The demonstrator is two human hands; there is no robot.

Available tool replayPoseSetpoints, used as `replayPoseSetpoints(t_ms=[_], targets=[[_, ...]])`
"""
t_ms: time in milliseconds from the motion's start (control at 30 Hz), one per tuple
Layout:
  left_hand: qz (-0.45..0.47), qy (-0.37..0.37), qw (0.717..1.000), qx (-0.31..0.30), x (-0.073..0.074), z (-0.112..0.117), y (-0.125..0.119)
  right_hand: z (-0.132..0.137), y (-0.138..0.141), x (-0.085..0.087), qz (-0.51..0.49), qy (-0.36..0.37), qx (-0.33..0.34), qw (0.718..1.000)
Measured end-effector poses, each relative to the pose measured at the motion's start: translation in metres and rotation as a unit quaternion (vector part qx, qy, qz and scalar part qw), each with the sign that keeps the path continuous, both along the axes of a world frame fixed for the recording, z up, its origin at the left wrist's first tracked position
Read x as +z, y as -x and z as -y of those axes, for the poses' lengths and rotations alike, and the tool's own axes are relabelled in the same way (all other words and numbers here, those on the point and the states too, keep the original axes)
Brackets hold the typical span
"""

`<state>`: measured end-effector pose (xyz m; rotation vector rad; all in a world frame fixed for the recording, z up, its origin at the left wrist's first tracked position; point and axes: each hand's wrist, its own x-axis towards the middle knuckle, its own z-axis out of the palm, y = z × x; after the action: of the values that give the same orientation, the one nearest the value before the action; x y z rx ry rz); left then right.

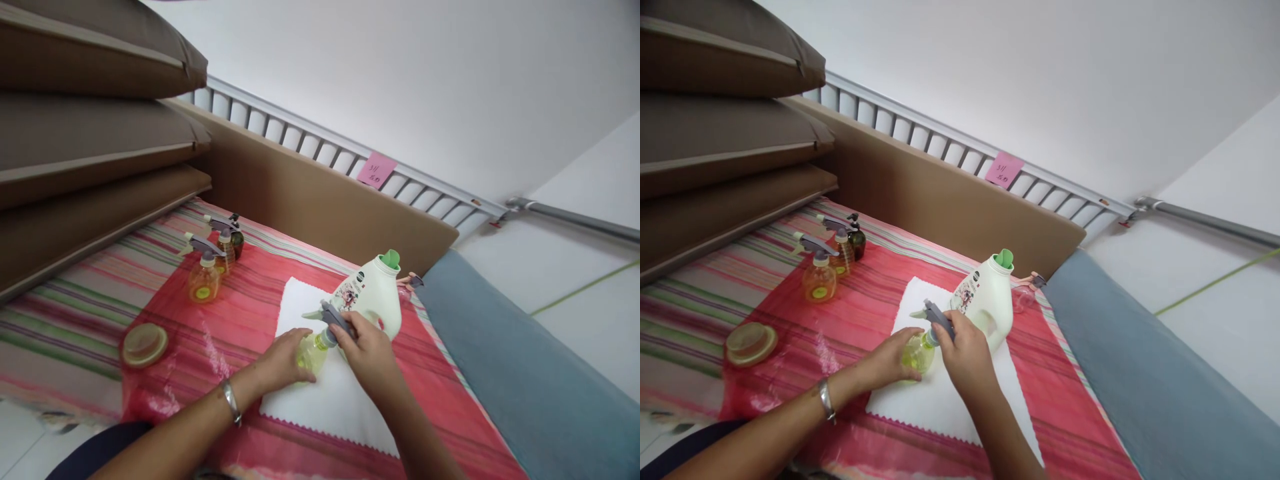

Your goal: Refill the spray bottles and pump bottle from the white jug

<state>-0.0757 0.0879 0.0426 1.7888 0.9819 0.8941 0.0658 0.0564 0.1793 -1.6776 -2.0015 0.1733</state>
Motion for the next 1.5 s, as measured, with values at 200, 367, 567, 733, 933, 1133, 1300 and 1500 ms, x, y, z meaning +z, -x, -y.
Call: replayPoseSetpoints(t_ms=[200, 367, 567, 733, 933, 1133, 1300, 1500], targets=[[0.007, 0.005, 1.000, 0.000, 0.000, 0.000, 0.000, -0.002, -0.004, -0.012, -0.031, 0.011, -0.005, 0.999], [-0.002, 0.001, 1.000, -0.002, 0.000, 0.000, 0.000, -0.002, -0.003, -0.010, -0.039, 0.024, -0.010, 0.999], [-0.002, 0.000, 1.000, 0.001, -0.001, 0.000, 0.000, 0.000, -0.002, -0.013, -0.054, 0.037, -0.007, 0.998], [0.004, 0.003, 1.000, 0.004, -0.004, -0.001, -0.001, 0.000, -0.001, -0.019, -0.028, 0.019, -0.006, 0.999], [0.013, 0.001, 1.000, 0.008, -0.007, -0.002, -0.002, -0.001, 0.002, -0.021, -0.014, -0.001, -0.010, 1.000], [0.002, -0.004, 1.000, 0.005, -0.004, -0.001, 0.000, 0.008, -0.005, -0.029, -0.112, 0.033, -0.008, 0.993], [0.004, -0.001, 1.000, 0.002, -0.004, 0.000, 0.001, 0.011, -0.012, -0.045, -0.201, 0.088, 0.019, 0.975], [0.000, -0.005, 1.000, 0.001, -0.007, -0.001, -0.001, 0.001, -0.012, -0.058, -0.278, 0.094, 0.005, 0.956]])
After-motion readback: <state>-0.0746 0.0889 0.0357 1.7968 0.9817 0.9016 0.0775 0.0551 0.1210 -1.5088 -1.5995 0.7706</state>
